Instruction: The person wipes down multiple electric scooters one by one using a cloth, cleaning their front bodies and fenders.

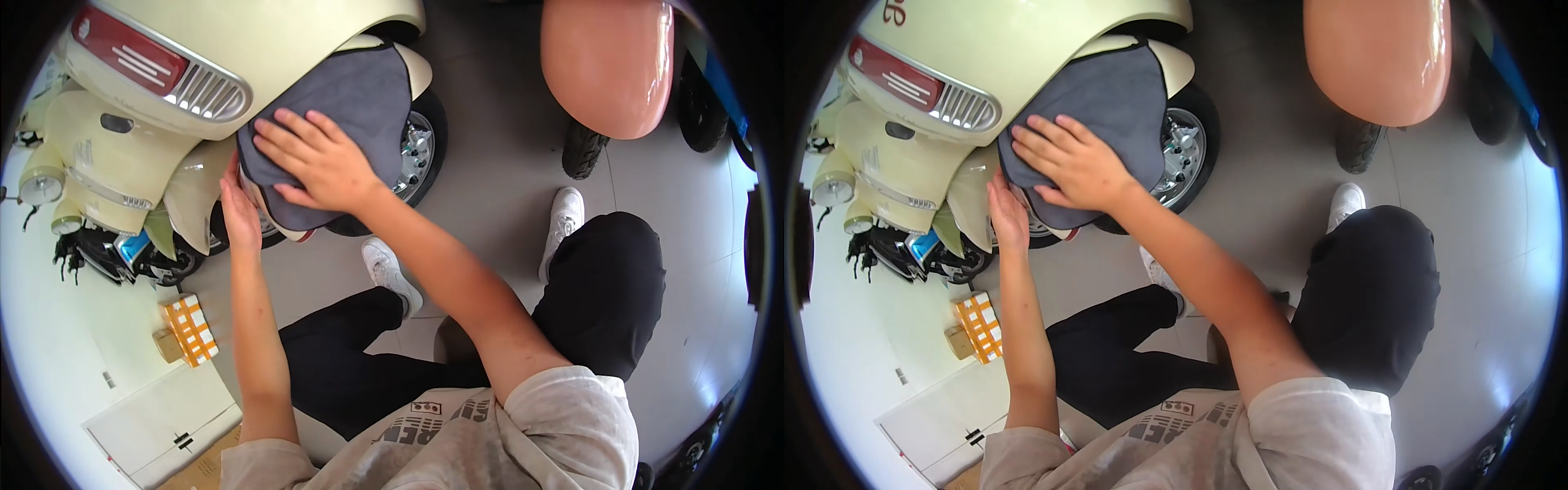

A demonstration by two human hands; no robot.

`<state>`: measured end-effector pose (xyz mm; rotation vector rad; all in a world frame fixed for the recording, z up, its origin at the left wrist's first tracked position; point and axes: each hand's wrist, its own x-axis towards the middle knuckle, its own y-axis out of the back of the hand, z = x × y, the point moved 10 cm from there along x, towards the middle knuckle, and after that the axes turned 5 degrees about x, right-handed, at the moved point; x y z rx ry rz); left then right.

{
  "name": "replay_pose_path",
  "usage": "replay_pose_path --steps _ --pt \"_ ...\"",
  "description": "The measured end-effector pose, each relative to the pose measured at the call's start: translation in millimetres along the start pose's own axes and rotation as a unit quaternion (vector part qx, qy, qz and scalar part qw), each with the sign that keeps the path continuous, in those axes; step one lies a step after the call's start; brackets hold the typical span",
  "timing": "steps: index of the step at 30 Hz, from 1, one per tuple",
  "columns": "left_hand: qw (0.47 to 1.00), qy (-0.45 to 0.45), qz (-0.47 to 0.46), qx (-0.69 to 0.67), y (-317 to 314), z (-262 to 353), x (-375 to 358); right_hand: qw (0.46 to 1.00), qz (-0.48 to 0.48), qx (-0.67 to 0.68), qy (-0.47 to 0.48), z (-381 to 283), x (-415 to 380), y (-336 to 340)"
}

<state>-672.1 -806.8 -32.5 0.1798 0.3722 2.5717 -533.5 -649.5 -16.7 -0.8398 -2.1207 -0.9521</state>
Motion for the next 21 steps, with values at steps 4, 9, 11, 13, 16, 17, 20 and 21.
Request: replay_pose_path --steps 4,9,11,13,16,17,20,21 --pt "0.999 -0.015 -0.034 0.005 -10 3 0 0.999 0.043 0.010 -0.019 22 2 13" --pt "0.984 -0.077 -0.044 0.157 -10 5 -5 0.960 0.203 0.078 -0.176 113 -15 45" --pt "0.959 -0.097 -0.031 0.264 -15 17 -8 0.941 0.268 0.080 -0.192 124 -12 57" --pt "0.961 -0.098 -0.036 0.257 -14 16 -6 0.939 0.194 0.155 -0.237 139 -9 52" --pt "0.959 -0.096 -0.035 0.265 -13 15 -3 0.927 0.189 0.184 -0.267 169 -17 42" --pt "0.955 -0.093 -0.032 0.279 -13 15 -4 0.918 0.205 0.180 -0.288 177 -23 41" --pt "0.936 -0.106 -0.011 0.335 -21 28 -12 0.889 0.136 0.251 -0.359 210 -28 21" --pt "0.937 -0.104 -0.009 0.334 -27 32 -18 0.880 0.128 0.250 -0.382 221 -31 16"
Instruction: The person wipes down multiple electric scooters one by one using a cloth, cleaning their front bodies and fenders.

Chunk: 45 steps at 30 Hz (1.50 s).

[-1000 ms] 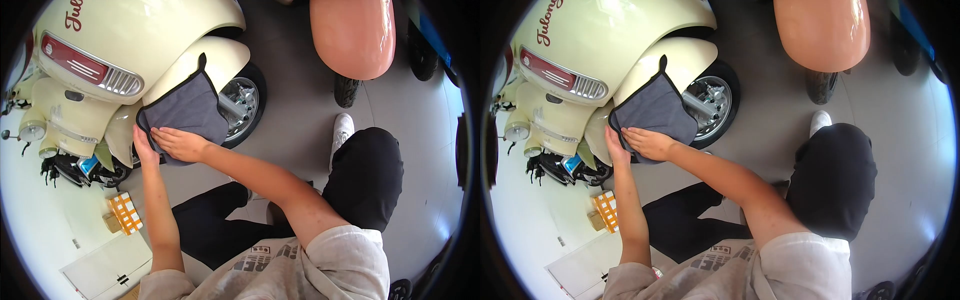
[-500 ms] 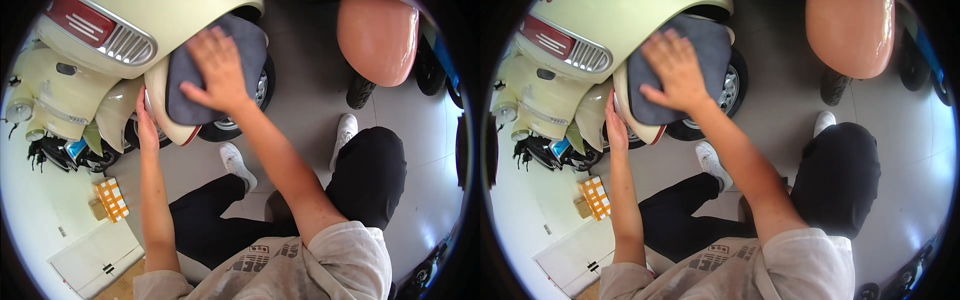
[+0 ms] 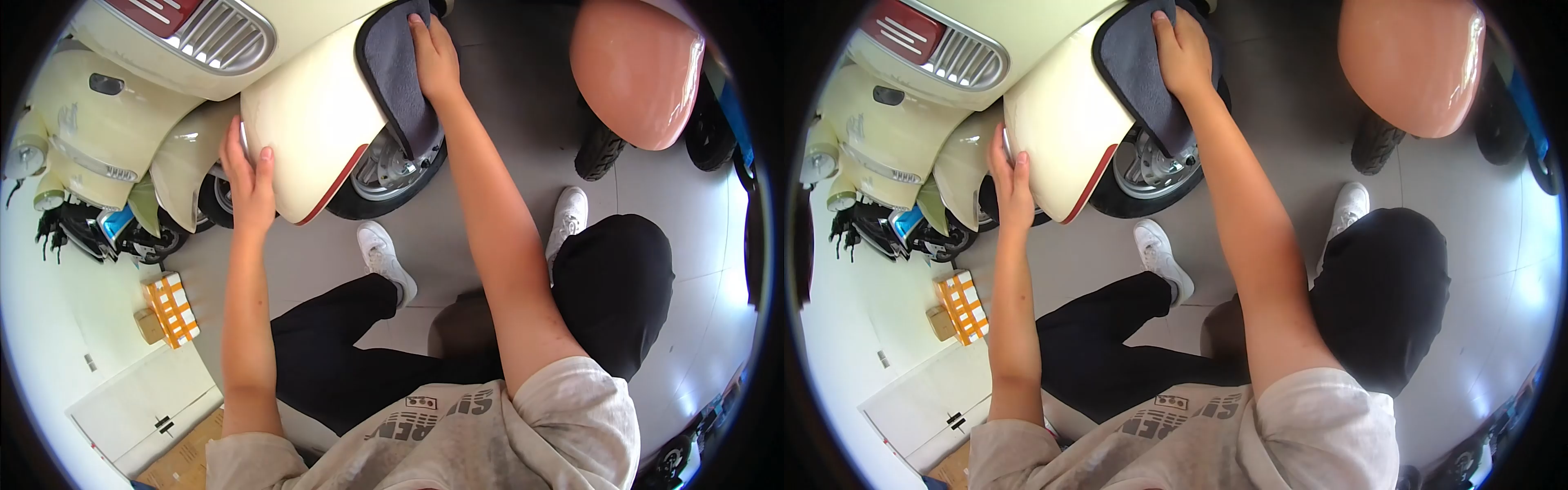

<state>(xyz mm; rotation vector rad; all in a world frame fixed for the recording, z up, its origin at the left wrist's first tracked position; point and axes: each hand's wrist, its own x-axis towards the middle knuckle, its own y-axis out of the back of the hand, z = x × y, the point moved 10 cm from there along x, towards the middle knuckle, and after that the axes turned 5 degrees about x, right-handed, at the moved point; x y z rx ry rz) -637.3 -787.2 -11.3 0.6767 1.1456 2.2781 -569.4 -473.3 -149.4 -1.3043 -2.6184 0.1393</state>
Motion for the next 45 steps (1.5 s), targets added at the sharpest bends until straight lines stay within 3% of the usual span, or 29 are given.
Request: replay_pose_path --steps 2,4,6,7,9,10,12,13,15,21,26,29,32,34,36,37,41,43,45 --pt "0.952 -0.156 0.191 0.181 24 57 -31 1.000 0.020 -0.007 0.015 -6 1 2" --pt "0.942 -0.282 0.133 0.124 -2 103 -68 0.998 0.042 -0.014 0.032 -10 3 4" --pt "0.981 -0.157 -0.069 -0.090 -76 121 -75 0.997 0.037 -0.040 0.058 -9 4 4" --pt "0.975 -0.026 -0.195 -0.106 -124 100 -92 0.997 0.034 -0.041 0.056 -9 4 5" --pt "0.925 0.178 -0.296 -0.160 -198 50 -128 0.999 0.003 -0.023 0.023 -7 4 1" --pt "0.925 0.182 -0.291 -0.160 -211 37 -133 1.000 -0.003 -0.021 0.023 -9 4 -2" --pt "0.921 0.107 -0.374 0.003 -240 24 -139 0.999 0.011 -0.003 0.044 -15 5 1" --pt "0.921 0.110 -0.374 0.004 -243 23 -135 0.999 0.010 -0.002 0.042 -13 4 1" --pt "0.905 -0.008 -0.362 0.224 -244 26 -122 0.998 0.028 -0.017 0.054 -13 3 2" --pt "0.891 -0.063 -0.352 0.279 -250 19 -114 0.995 0.035 0.009 0.094 -32 0 4" --pt "0.892 -0.054 -0.345 0.286 -243 27 -109 0.994 0.030 -0.036 0.094 -27 -1 2" --pt "0.930 -0.065 -0.303 0.196 -225 49 -96 0.996 0.031 -0.017 0.077 -25 -2 2" --pt "0.898 -0.016 -0.424 0.114 -201 81 -102 0.995 0.041 -0.065 0.059 -21 -4 -1" --pt "0.894 -0.061 -0.438 0.065 -160 123 -105 0.993 0.067 -0.080 0.063 -29 -17 -1" --pt "0.893 0.019 -0.449 -0.002 -112 144 -115 0.990 0.067 -0.107 0.069 -35 -35 -9" --pt "0.895 0.053 -0.439 -0.047 -90 144 -118 0.985 0.071 -0.118 0.104 -47 -47 -13" --pt "0.948 0.007 -0.317 -0.017 -21 119 -101 0.953 0.040 -0.199 0.223 -103 -101 -46" --pt "0.950 -0.031 -0.261 0.167 8 108 -87 0.934 -0.006 -0.242 0.263 -111 -128 -70" --pt "0.966 -0.023 -0.204 0.159 20 115 -88 0.902 -0.075 -0.305 0.295 -107 -151 -93"
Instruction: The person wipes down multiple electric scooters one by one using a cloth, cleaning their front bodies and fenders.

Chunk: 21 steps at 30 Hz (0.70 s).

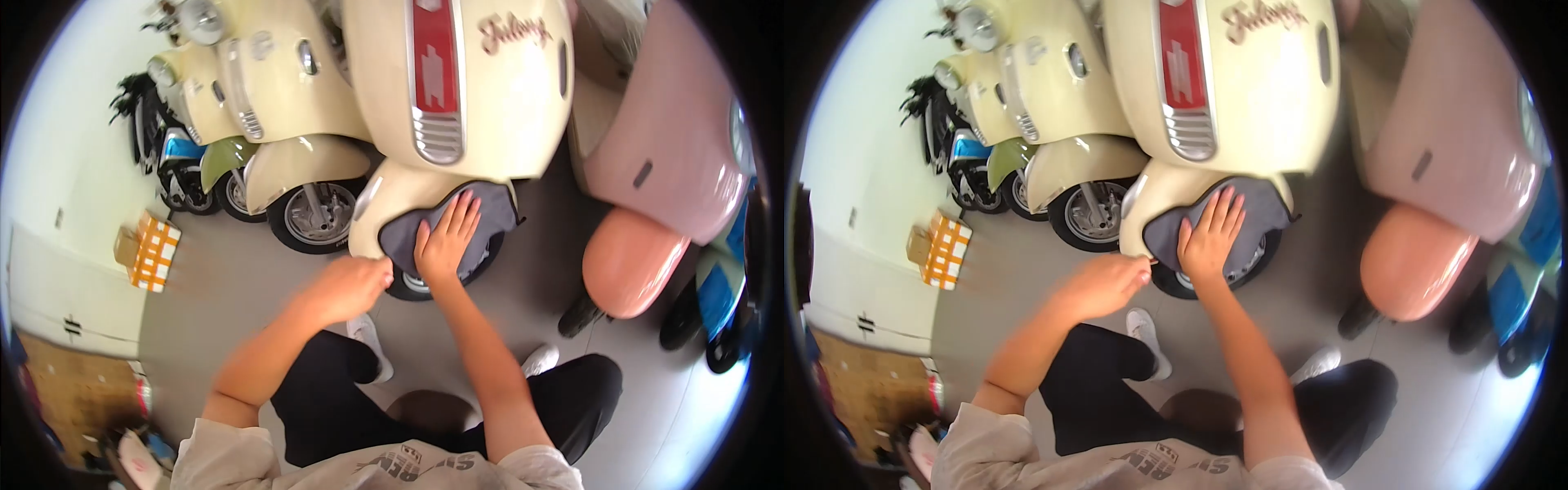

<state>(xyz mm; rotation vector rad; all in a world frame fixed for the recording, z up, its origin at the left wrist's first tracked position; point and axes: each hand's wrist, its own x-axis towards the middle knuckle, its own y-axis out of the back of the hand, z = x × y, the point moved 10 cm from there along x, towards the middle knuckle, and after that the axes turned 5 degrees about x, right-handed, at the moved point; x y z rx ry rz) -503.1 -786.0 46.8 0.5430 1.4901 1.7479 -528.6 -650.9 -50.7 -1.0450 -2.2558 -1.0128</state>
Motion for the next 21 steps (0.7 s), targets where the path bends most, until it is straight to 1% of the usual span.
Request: replay_pose_path --steps 2,4,5,6,8,9,10,12,13,14,16,17,18,19,20,21 --pt "0.998 -0.006 -0.015 -0.063 -22 7 -9 0.998 -0.039 -0.033 0.047 -12 -6 -11" --pt "0.992 -0.091 -0.062 -0.058 -35 35 -17 0.993 -0.061 -0.063 0.078 -20 -4 -13" --pt "0.986 -0.145 0.006 -0.087 -30 49 -20 0.988 -0.072 -0.100 0.096 -26 -3 -15" --pt "0.985 -0.139 0.018 -0.095 -35 48 -22 0.986 -0.079 -0.102 0.110 -32 -3 -16" --pt "0.987 -0.146 0.004 -0.072 -33 53 -24 0.957 -0.185 -0.122 0.187 -58 4 -31" --pt "0.987 -0.132 0.019 -0.094 -28 47 -25 0.948 -0.202 -0.139 0.204 -71 11 -32" --pt "0.986 -0.132 0.030 -0.096 -30 41 -27 0.944 -0.205 -0.139 0.217 -83 18 -32" --pt "0.991 -0.080 0.032 -0.100 -42 13 -26 0.938 -0.213 -0.146 0.232 -94 31 -47" --pt "0.995 -0.073 0.013 -0.064 -42 6 -28 0.935 -0.196 -0.162 0.249 -103 38 -53" --pt "0.995 -0.073 0.022 -0.067 -39 3 -30 0.932 -0.195 -0.165 0.257 -109 45 -61" --pt "0.997 -0.044 -0.010 -0.066 -43 -6 -34 0.925 -0.255 -0.169 0.227 -111 54 -85" --pt "0.997 -0.046 -0.007 -0.070 -40 -7 -36 0.920 -0.249 -0.176 0.246 -118 56 -90" --pt "0.996 -0.031 -0.029 -0.080 -42 -9 -38 0.919 -0.251 -0.179 0.246 -122 56 -97" --pt "0.994 -0.019 -0.054 -0.091 -46 -13 -40 0.901 -0.294 -0.198 0.251 -126 50 -111" --pt "0.994 -0.024 -0.057 -0.094 -47 -13 -41 0.880 -0.337 -0.218 0.254 -128 40 -123" --pt "0.994 -0.012 -0.069 -0.082 -49 -18 -42 0.865 -0.323 -0.241 0.299 -136 29 -130"
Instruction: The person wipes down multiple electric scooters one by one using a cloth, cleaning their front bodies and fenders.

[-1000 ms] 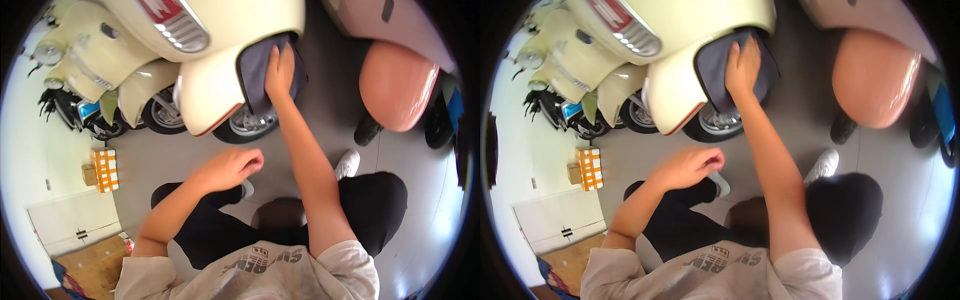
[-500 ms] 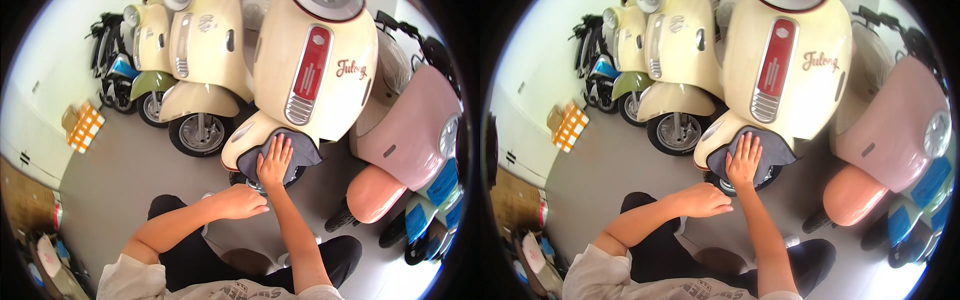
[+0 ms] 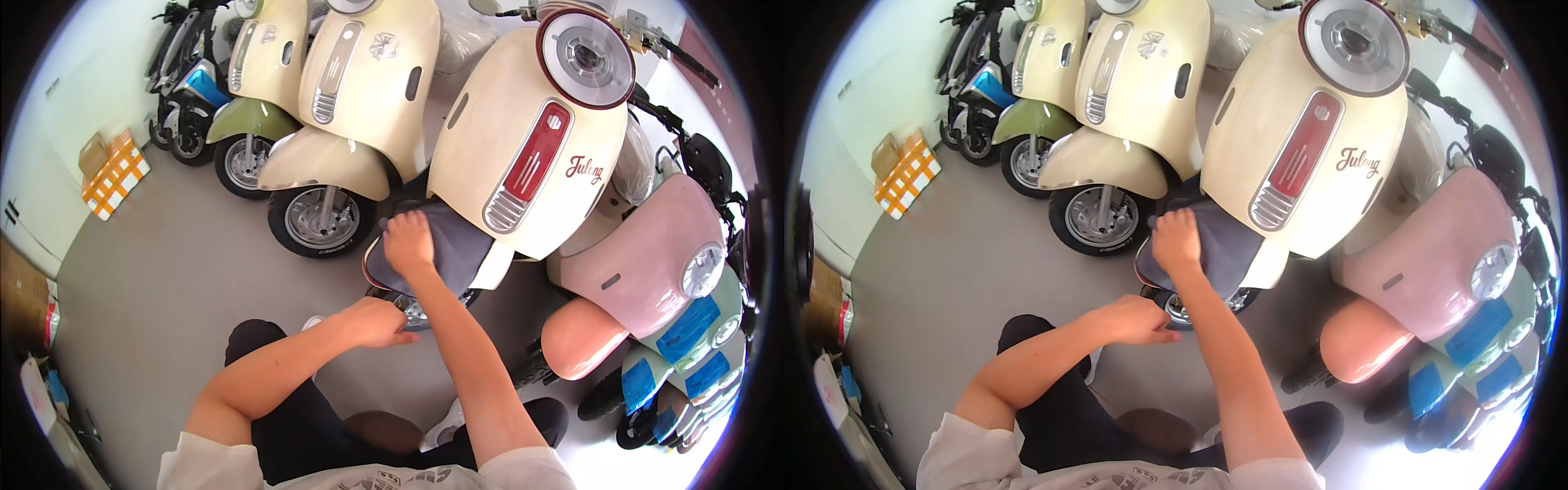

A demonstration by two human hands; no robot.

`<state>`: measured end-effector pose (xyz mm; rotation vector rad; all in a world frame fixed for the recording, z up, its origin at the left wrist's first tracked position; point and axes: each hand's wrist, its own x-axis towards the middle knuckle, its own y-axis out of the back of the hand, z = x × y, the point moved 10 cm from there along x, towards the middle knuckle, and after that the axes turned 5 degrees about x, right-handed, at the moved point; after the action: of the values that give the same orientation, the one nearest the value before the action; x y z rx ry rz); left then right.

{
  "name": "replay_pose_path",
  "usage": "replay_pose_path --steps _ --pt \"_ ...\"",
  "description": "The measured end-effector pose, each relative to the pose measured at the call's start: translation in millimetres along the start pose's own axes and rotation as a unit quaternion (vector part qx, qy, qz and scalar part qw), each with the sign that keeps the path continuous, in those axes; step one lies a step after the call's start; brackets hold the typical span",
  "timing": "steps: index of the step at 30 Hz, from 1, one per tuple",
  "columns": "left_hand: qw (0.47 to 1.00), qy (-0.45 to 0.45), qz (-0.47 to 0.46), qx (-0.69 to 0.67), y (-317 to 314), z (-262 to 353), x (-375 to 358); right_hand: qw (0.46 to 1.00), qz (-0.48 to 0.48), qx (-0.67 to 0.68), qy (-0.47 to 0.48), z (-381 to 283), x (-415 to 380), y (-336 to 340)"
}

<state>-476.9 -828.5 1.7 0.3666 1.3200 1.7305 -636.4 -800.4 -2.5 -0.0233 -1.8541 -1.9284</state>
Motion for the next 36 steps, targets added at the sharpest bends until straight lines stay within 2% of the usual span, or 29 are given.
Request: replay_pose_path --steps 3,4,6,11,13,17,23,26,36 --pt "1.000 0.021 -0.016 0.003 -6 -19 -4 0.987 -0.104 -0.056 0.105 -47 -11 -37" --pt "0.999 0.037 -0.020 -0.003 -8 -29 -5 0.987 -0.109 -0.059 0.100 -49 -17 -45" --pt "0.999 0.038 -0.029 -0.001 -10 -35 -13 0.982 -0.016 -0.091 0.162 -66 -31 -47" --pt "0.996 0.027 -0.076 -0.025 1 -39 -36 0.994 0.012 0.001 0.109 -28 -33 4" --pt "0.994 0.036 -0.090 -0.058 6 -50 -40 0.996 0.058 0.063 0.006 1 -30 28" --pt "0.988 0.064 -0.128 -0.049 3 -84 -38 0.996 0.046 0.074 0.001 10 -25 31" --pt "0.986 0.063 -0.153 -0.036 -13 -115 -32 0.998 -0.021 0.019 0.054 -4 -13 16" --pt "0.978 0.054 -0.199 -0.030 -19 -125 -21 0.998 -0.022 0.027 0.051 -3 -11 18" --pt "0.976 -0.006 -0.210 -0.046 -12 -125 17 0.998 -0.021 0.047 0.025 3 -12 15"
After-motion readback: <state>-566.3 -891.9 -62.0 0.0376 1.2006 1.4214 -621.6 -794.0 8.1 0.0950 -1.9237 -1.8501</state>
